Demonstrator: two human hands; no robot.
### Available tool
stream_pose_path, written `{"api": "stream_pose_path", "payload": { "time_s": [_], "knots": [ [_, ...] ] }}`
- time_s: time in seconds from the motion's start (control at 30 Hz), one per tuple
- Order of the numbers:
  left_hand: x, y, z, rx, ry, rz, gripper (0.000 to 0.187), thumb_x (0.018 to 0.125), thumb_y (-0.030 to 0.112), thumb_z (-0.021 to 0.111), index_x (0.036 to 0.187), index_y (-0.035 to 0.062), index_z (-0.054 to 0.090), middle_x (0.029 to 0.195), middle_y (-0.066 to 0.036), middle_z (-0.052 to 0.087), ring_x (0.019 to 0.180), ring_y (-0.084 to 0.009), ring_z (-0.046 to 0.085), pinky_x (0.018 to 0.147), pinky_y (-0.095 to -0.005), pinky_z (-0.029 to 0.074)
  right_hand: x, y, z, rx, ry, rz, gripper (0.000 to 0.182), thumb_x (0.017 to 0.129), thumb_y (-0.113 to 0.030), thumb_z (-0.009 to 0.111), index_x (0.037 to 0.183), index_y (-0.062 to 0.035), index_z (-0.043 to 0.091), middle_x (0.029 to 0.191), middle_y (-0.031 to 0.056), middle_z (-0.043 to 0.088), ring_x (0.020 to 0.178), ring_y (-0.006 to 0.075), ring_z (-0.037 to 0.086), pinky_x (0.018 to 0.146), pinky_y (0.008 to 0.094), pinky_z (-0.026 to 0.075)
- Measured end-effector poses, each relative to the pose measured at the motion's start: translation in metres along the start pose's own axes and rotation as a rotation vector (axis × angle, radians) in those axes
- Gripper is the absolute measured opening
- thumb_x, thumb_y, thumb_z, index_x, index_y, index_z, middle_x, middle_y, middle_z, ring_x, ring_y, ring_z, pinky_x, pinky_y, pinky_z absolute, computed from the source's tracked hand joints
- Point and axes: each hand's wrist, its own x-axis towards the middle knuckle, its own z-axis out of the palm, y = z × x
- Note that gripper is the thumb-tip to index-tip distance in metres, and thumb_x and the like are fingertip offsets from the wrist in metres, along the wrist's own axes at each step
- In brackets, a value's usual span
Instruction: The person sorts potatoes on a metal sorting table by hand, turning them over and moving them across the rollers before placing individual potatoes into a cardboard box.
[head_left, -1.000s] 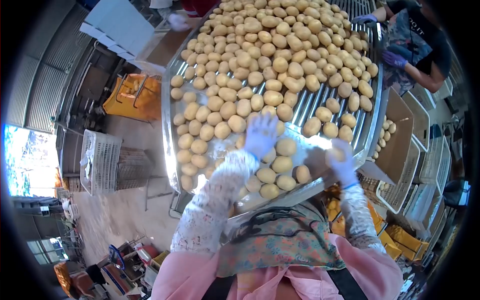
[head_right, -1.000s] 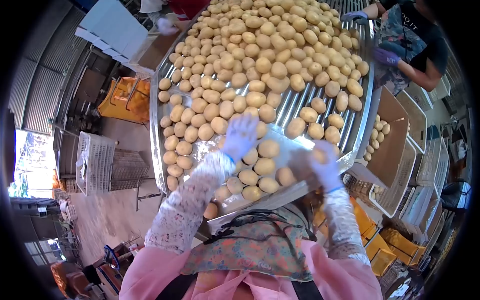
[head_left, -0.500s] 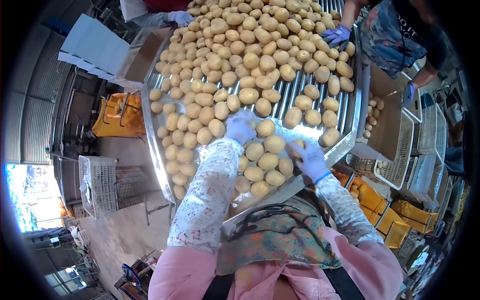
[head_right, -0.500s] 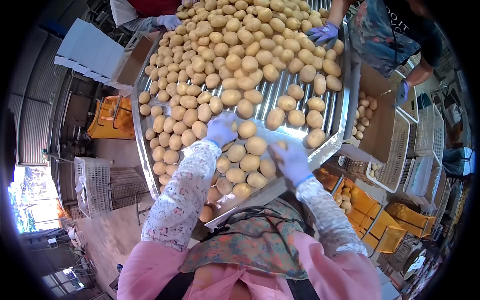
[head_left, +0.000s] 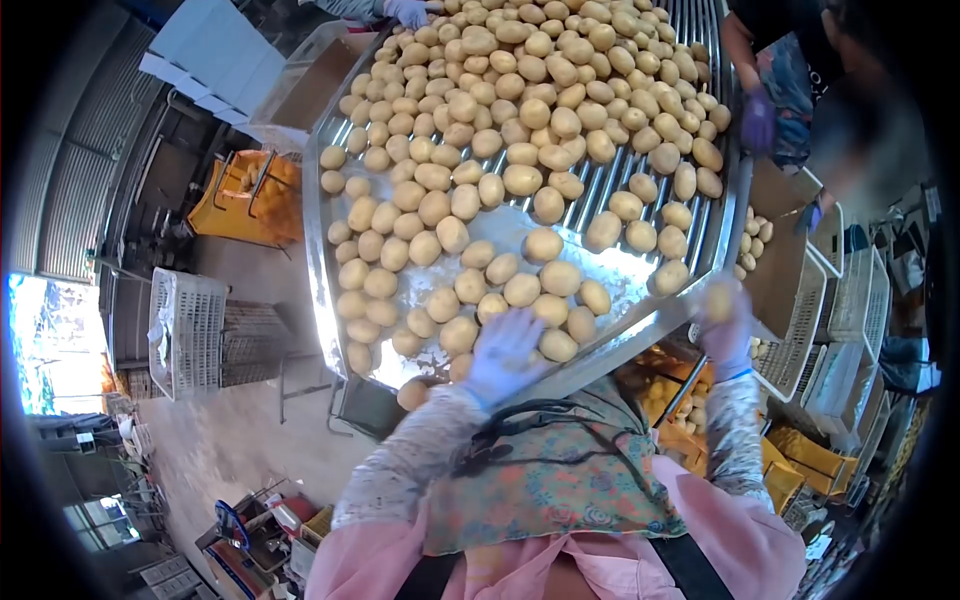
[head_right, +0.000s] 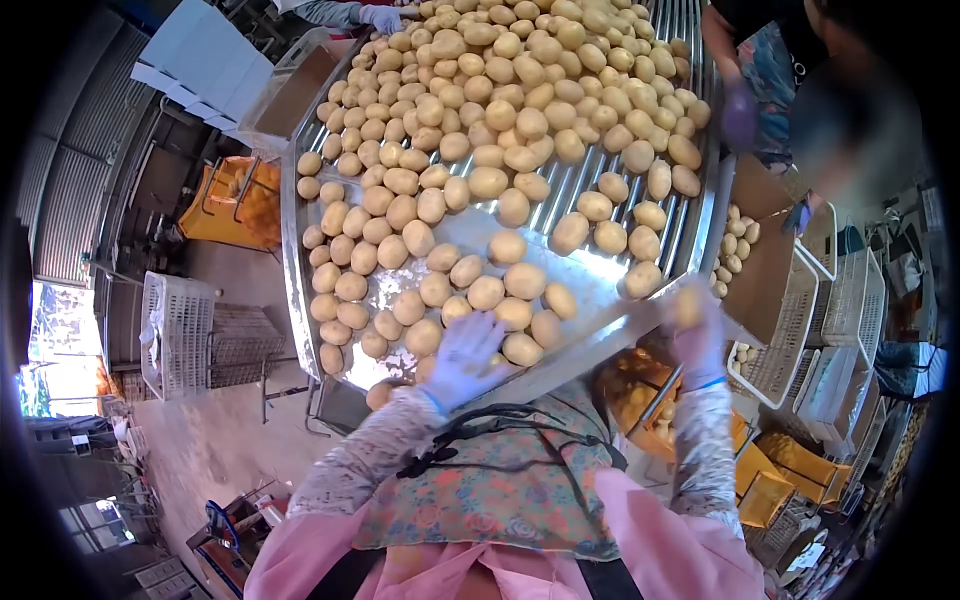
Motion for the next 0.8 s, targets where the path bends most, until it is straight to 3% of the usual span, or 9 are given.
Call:
{"api": "stream_pose_path", "payload": {
  "time_s": [0.1, 0.17, 0.2, 0.23, 0.3, 0.43, 0.5, 0.6, 0.8],
  "knots": [
    [-0.062, -0.042, -0.018, 0.257, -0.144, -0.018, 0.077, 0.090, 0.042, 0.067, 0.147, -0.0044, 0.044, 0.149, -0.025, 0.047, 0.141, -0.0416, 0.043, 0.118, -0.0617, 0.024, 0.030, -0.052, -0.048, -0.021, 0.448, -0.206, 0.047, 0.100, -0.035, 0.062, 0.131, -0.0008, 0.056, 0.120, 0.0142, 0.063, 0.112, 0.0269, 0.064, 0.096, 0.0396, 0.054],
    [-0.064, -0.041, -0.013, 0.259, -0.085, -0.153, 0.077, 0.090, 0.043, 0.066, 0.146, -0.0045, 0.044, 0.149, -0.024, 0.048, 0.139, -0.0414, 0.044, 0.117, -0.0625, 0.024, 0.038, -0.052, -0.050, -1.567, 0.832, -0.686, 0.052, 0.095, -0.038, 0.070, 0.128, -0.0006, 0.058, 0.127, 0.0178, 0.063, 0.115, 0.0301, 0.063, 0.100, 0.0378, 0.051],
    [-0.064, -0.043, -0.012, 0.269, -0.033, -0.282, 0.077, 0.091, 0.045, 0.065, 0.146, -0.0047, 0.045, 0.148, -0.024, 0.048, 0.138, -0.0413, 0.045, 0.116, -0.0634, 0.025, 0.042, -0.021, -0.046, -1.629, 0.539, -0.894, 0.048, 0.095, -0.036, 0.068, 0.127, -0.0010, 0.061, 0.128, 0.0185, 0.064, 0.114, 0.0318, 0.064, 0.100, 0.0394, 0.051],
    [-0.061, -0.041, 0.004, 0.328, 0.019, -0.380, 0.084, 0.090, 0.049, 0.065, 0.148, -0.0064, 0.040, 0.151, -0.027, 0.043, 0.142, -0.0432, 0.040, 0.118, -0.0634, 0.023, 0.026, -0.004, 0.036, -1.564, 0.464, -0.237, 0.048, 0.093, -0.035, 0.069, 0.128, -0.0029, 0.063, 0.124, 0.0181, 0.065, 0.112, 0.0313, 0.065, 0.099, 0.0409, 0.051],
    [-0.047, -0.024, 0.041, 0.311, 0.126, -0.428, 0.085, 0.091, 0.050, 0.064, 0.149, -0.0068, 0.040, 0.152, -0.028, 0.041, 0.143, -0.0439, 0.037, 0.118, -0.0635, 0.022, 0.025, 0.056, 0.088, -1.647, 0.002, 0.126, 0.054, 0.090, -0.046, 0.070, 0.124, -0.0044, 0.063, 0.119, 0.0197, 0.065, 0.109, 0.0318, 0.066, 0.091, 0.0413, 0.052],
    [-0.031, 0.014, 0.042, 0.286, 0.077, -0.344, 0.080, 0.092, 0.050, 0.064, 0.151, 0.0017, 0.041, 0.156, -0.031, 0.033, 0.146, -0.0473, 0.031, 0.120, -0.0617, 0.020, 0.046, 0.155, 0.092, -1.884, -0.105, -0.287, 0.054, 0.092, -0.048, 0.067, 0.124, -0.0049, 0.060, 0.108, 0.0193, 0.064, 0.098, 0.0299, 0.065, 0.085, 0.0426, 0.054],
    [-0.029, 0.009, 0.020, 0.219, -0.064, -0.257, 0.071, 0.091, 0.046, 0.065, 0.150, 0.0125, 0.045, 0.154, -0.032, 0.033, 0.145, -0.0473, 0.033, 0.118, -0.0601, 0.025, 0.072, 0.148, 0.085, -0.964, -0.182, 0.453, 0.049, 0.096, -0.042, 0.065, 0.128, -0.0060, 0.056, 0.110, 0.0168, 0.064, 0.099, 0.0274, 0.065, 0.081, 0.0396, 0.056],
    [-0.043, -0.023, -0.025, 0.126, -0.060, -0.480, 0.063, 0.088, 0.041, 0.066, 0.141, 0.0106, 0.054, 0.145, -0.027, 0.045, 0.136, -0.0474, 0.041, 0.113, -0.0600, 0.029, 0.043, 0.110, 0.112, -0.078, 0.091, 0.637, 0.042, 0.100, -0.036, 0.061, 0.128, -0.0057, 0.054, 0.111, 0.0122, 0.066, 0.097, 0.0246, 0.067, 0.078, 0.0354, 0.059],
    [-0.030, -0.053, 0.024, 0.857, 0.352, -0.705, 0.074, 0.088, 0.038, 0.064, 0.146, -0.0020, 0.043, 0.137, -0.026, 0.053, 0.129, -0.0444, 0.050, 0.105, -0.0562, 0.040, 0.027, 0.103, 0.094, 0.455, -0.028, 0.746, 0.039, 0.102, -0.037, 0.059, 0.125, -0.0050, 0.058, 0.119, 0.0171, 0.066, 0.110, 0.0334, 0.067, 0.084, 0.0410, 0.063]
  ]
}}
